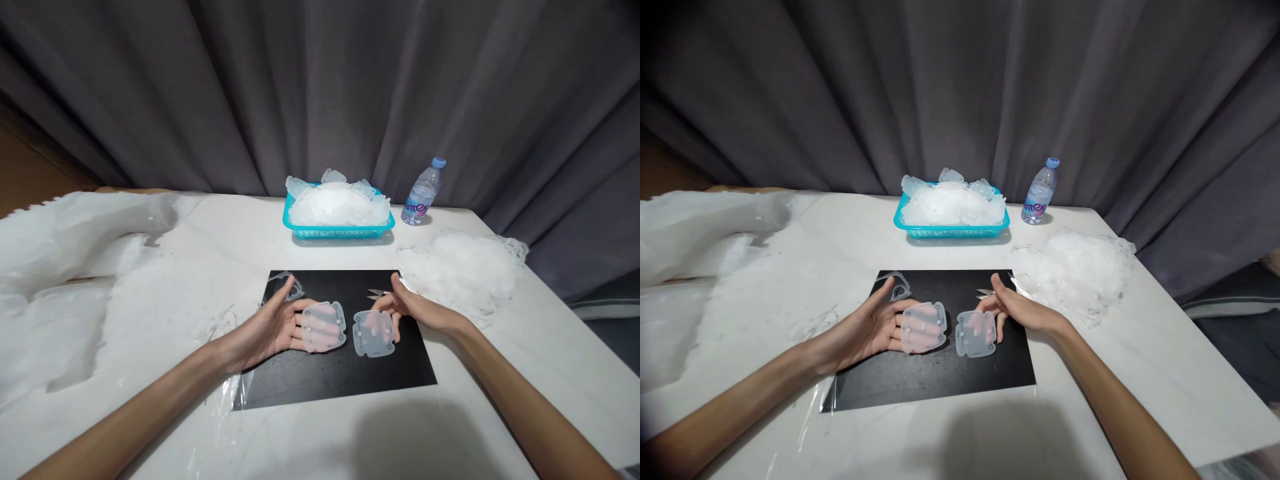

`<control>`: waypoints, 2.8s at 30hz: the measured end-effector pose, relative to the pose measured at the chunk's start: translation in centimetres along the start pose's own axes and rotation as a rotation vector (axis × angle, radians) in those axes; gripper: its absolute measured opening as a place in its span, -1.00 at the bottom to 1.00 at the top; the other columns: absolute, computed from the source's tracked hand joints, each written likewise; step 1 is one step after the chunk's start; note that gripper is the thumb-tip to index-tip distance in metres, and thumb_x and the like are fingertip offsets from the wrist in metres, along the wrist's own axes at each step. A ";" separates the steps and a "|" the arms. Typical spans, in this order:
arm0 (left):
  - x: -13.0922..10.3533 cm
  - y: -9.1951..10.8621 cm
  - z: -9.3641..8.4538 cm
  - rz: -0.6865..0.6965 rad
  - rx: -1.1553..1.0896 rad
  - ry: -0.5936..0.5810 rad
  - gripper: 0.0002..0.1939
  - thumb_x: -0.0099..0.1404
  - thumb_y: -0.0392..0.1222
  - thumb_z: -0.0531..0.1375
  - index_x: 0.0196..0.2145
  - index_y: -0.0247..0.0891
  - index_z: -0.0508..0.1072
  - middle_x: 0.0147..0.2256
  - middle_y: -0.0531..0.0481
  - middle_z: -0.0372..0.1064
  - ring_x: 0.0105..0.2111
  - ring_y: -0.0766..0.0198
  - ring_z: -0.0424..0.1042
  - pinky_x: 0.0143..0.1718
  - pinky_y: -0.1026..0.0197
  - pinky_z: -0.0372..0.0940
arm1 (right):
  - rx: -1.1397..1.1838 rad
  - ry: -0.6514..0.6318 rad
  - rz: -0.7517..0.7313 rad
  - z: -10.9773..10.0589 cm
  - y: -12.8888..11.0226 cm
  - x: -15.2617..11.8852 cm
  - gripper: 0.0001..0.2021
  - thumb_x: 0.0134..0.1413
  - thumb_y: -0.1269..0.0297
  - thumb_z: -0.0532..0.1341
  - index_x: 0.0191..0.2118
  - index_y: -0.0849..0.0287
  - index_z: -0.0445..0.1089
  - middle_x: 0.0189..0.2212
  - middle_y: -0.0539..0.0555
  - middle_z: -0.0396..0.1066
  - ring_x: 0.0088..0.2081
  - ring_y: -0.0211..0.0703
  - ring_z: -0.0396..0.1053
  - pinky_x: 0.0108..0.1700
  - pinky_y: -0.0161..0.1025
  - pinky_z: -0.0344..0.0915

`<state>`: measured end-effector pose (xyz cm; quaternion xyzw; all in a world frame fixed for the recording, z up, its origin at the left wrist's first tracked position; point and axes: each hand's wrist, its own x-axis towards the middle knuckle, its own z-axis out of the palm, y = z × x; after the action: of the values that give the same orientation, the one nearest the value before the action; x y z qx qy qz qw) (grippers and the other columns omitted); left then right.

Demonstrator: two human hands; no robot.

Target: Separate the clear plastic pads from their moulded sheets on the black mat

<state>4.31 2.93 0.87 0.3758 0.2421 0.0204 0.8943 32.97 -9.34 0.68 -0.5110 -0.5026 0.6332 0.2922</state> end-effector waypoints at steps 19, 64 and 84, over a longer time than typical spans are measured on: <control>0.1 -0.2 -0.3 0.012 -0.001 -0.009 -0.23 0.46 0.38 -0.07 0.07 -0.42 0.47 -0.03 -0.42 0.57 -0.04 -0.12 0.60 0.09 -0.11 0.41 | -0.060 -0.009 0.008 -0.1 0.1 0.0 -0.07 0.28 -0.44 -0.31 -0.22 0.19 0.61 -0.39 0.13 0.55 -0.54 -0.24 0.41 -0.30 -0.22 0.34; 7.9 20.8 -1.4 0.698 1.024 0.748 -0.64 0.46 -0.06 0.23 0.12 -0.28 0.43 0.09 -0.17 0.42 -0.01 0.07 0.48 -0.01 -0.06 0.44 | -0.480 0.815 -0.397 -12.7 -10.3 9.1 -0.45 0.21 -0.27 0.15 -0.10 0.20 0.40 -0.18 0.19 0.43 -0.16 -0.02 0.35 -0.15 -0.14 0.33; -8.2 4.3 -0.7 0.095 1.552 0.237 -0.78 0.34 -0.02 0.25 -0.41 -0.15 0.44 -0.40 0.00 0.43 -0.48 0.16 0.35 -0.47 0.20 0.01 | -0.826 0.583 -0.271 0.1 0.4 -1.5 -0.70 0.33 -0.06 0.20 0.02 -0.04 0.48 -0.05 0.13 0.43 0.03 0.11 0.35 0.10 0.07 0.39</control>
<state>-2.61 4.74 6.79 0.8982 0.2647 -0.0764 0.3425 33.39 -10.82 0.78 -0.6691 -0.6698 0.1702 0.2735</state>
